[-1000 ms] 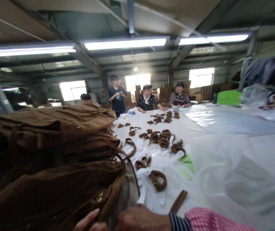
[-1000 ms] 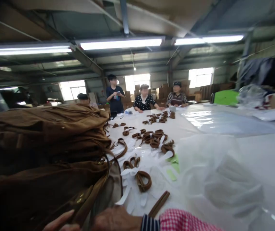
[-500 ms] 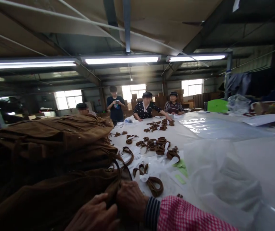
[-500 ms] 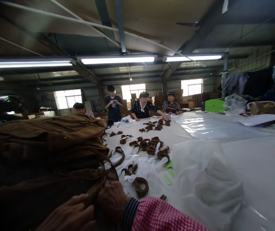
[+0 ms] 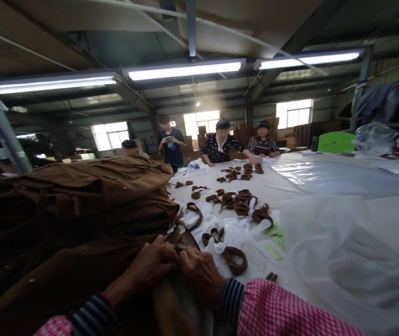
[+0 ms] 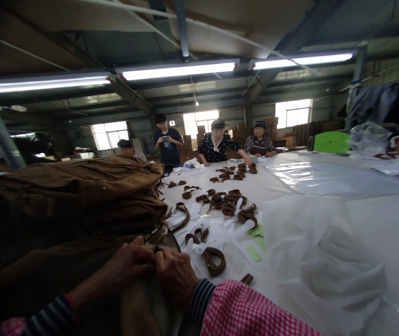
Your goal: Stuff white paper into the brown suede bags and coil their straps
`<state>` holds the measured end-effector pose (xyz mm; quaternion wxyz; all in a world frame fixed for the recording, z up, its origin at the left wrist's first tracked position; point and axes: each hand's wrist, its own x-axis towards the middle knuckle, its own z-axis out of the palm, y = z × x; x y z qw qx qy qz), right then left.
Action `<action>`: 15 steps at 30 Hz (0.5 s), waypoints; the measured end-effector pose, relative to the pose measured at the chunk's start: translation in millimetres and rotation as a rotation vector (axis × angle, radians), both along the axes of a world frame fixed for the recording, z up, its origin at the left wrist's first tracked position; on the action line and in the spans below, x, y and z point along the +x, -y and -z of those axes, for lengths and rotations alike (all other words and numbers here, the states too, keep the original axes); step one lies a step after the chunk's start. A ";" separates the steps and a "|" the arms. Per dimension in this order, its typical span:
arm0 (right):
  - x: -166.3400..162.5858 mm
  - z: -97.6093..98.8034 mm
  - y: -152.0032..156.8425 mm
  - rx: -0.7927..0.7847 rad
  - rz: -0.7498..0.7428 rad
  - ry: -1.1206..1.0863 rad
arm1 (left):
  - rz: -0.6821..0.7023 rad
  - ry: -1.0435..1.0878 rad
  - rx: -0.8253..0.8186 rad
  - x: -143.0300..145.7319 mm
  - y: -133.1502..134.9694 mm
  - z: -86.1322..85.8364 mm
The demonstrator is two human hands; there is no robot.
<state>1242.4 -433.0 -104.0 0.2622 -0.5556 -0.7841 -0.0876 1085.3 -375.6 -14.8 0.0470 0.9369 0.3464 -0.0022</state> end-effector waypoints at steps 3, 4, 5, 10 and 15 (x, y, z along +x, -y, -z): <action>1.6 -0.6 0.3 -0.037 -0.015 0.039 | -0.023 0.082 0.056 2.0 2.1 18.7; 2.2 -1.5 0.4 -0.052 -0.020 0.046 | -0.025 0.104 0.079 2.5 3.0 24.7; 2.6 -2.7 0.6 -0.065 -0.023 0.048 | -0.026 0.124 0.089 2.7 3.8 29.9; 2.0 -18.2 7.4 -0.103 -0.033 0.027 | 0.025 0.258 0.107 -1.5 6.0 45.5; 14.6 -53.2 35.7 0.043 -0.110 -0.123 | 0.153 0.414 0.161 -4.8 3.7 41.1</action>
